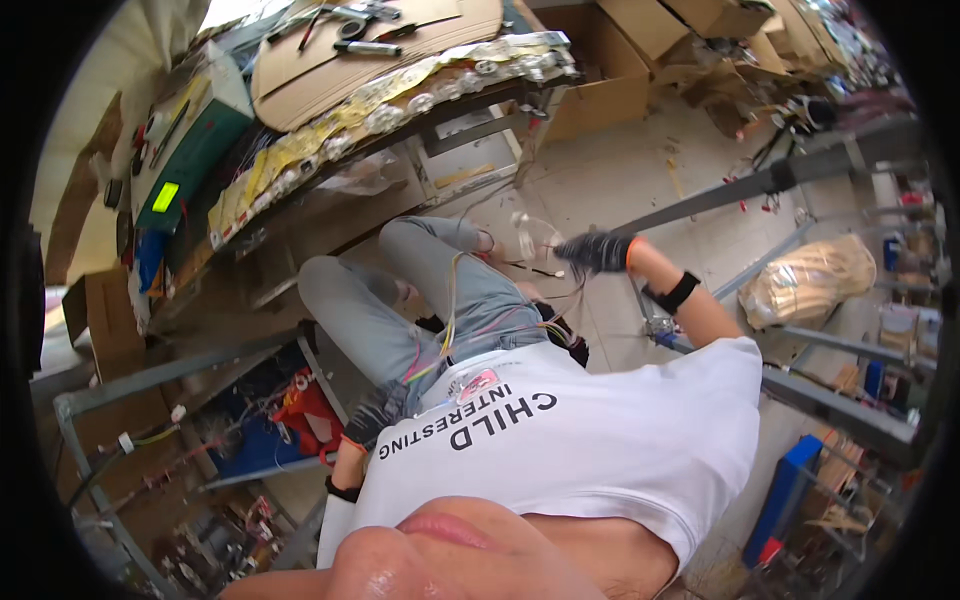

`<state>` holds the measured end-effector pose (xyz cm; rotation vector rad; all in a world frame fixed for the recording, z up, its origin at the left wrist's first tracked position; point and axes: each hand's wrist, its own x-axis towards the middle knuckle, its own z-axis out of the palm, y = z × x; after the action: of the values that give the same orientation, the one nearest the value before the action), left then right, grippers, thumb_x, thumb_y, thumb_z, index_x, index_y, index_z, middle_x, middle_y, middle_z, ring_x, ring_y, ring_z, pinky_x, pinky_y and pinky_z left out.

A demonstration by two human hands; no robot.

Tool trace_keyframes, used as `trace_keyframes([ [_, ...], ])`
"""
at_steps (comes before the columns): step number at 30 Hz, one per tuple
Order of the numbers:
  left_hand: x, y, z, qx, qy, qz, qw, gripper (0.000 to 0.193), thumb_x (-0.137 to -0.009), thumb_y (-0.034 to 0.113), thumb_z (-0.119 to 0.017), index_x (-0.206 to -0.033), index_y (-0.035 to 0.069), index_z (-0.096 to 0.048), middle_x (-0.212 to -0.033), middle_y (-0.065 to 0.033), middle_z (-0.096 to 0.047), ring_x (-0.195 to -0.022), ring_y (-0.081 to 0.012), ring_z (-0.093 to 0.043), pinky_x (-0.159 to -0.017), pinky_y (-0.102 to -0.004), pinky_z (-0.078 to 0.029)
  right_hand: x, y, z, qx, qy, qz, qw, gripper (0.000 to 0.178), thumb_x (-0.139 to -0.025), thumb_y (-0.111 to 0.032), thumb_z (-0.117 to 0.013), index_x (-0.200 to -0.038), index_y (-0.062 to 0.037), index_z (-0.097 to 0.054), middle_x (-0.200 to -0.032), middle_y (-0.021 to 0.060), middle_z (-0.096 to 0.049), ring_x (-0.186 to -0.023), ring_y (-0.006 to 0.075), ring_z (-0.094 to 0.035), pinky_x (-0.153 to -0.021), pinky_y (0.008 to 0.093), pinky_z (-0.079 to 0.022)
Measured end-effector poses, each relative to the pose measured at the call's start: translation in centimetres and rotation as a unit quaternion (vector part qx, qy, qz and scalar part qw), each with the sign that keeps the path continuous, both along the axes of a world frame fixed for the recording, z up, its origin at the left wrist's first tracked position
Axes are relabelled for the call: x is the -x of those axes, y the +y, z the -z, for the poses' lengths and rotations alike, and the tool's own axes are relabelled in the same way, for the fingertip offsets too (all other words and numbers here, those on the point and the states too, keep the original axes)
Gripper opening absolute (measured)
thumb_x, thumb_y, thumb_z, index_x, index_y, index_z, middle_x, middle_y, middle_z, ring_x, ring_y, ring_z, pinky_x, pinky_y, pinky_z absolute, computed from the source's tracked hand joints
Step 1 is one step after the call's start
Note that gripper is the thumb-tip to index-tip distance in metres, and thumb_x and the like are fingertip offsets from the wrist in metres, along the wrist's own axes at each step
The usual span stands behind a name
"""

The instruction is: Assembling and connecting wires to a control panel or component array in a factory setting.

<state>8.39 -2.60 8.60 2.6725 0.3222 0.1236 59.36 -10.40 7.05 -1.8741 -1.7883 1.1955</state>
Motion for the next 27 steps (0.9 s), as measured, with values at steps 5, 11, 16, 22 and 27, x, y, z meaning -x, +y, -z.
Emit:
trace_keyframes([
  [5, -9.3, 6.1, -6.9, 0.332, -0.011, -0.033, 0.943, 0.021, -0.085, 0.015, -0.049, -0.097, 0.0, -0.058, -0.087, -0.0176, -0.059, -0.079, -0.0287, -0.057, -0.072, -0.0359, -0.045, -6.8, 13.1, -8.5, -0.287, -0.325, 0.303, 0.848, 0.03, -0.08, -0.028, -0.049, -0.09, -0.0003, -0.056, -0.081, 0.0229, -0.059, -0.071, 0.0397, -0.056, -0.061, 0.0432, -0.045],
  [11, -5.4, 13.8, 0.4, 0.319, -0.007, -0.173, 0.932, 0.026, -0.086, 0.021, -0.046, -0.081, 0.0, -0.061, -0.068, -0.0133, -0.06, -0.063, -0.0235, -0.057, -0.063, -0.0336, -0.045, -10.6, 15.1, -6.5, -0.268, -0.494, 0.173, 0.809, 0.017, -0.077, -0.019, -0.058, -0.08, -0.003, -0.056, -0.072, 0.0146, -0.06, -0.067, 0.0232, -0.06, -0.06, 0.035, -0.047],
  [16, 3.7, 19.3, 9.7, 0.003, 0.356, -0.12, 0.927, 0.032, -0.086, 0.027, -0.038, -0.085, 0.004, -0.062, -0.086, -0.0171, -0.062, -0.079, -0.0333, -0.059, -0.071, -0.0401, -0.045, -3.9, 16.2, -8.3, -0.218, -0.179, 0.313, 0.907, 0.023, -0.086, -0.027, -0.05, -0.088, -0.0047, -0.055, -0.08, 0.0124, -0.058, -0.076, 0.0193, -0.056, -0.069, 0.0338, -0.045],
  [22, -4.4, 20.3, 2.1, 0.132, 0.377, 0.115, 0.91, 0.027, -0.084, 0.028, -0.045, -0.087, 0.008, -0.063, -0.088, -0.0146, -0.063, -0.082, -0.0307, -0.059, -0.074, -0.0388, -0.045, -2.3, 16.0, -5.9, -0.272, -0.267, 0.114, 0.918, 0.02, -0.084, -0.023, -0.047, -0.086, -0.0038, -0.053, -0.084, 0.0181, -0.054, -0.078, 0.0338, -0.052, -0.07, 0.0388, -0.042],
  [27, -16.1, 17.0, -10.1, 0.206, 0.132, 0.404, 0.882, 0.025, -0.088, 0.024, -0.047, -0.101, 0.005, -0.058, -0.089, -0.0092, -0.061, -0.078, -0.016, -0.057, -0.073, -0.0272, -0.046, 2.1, 5.5, -8.7, 0.029, -0.37, 0.032, 0.928, 0.04, -0.082, -0.036, -0.052, -0.108, -0.0059, -0.058, -0.097, 0.015, -0.061, -0.088, 0.0258, -0.058, -0.078, 0.0344, -0.045],
])
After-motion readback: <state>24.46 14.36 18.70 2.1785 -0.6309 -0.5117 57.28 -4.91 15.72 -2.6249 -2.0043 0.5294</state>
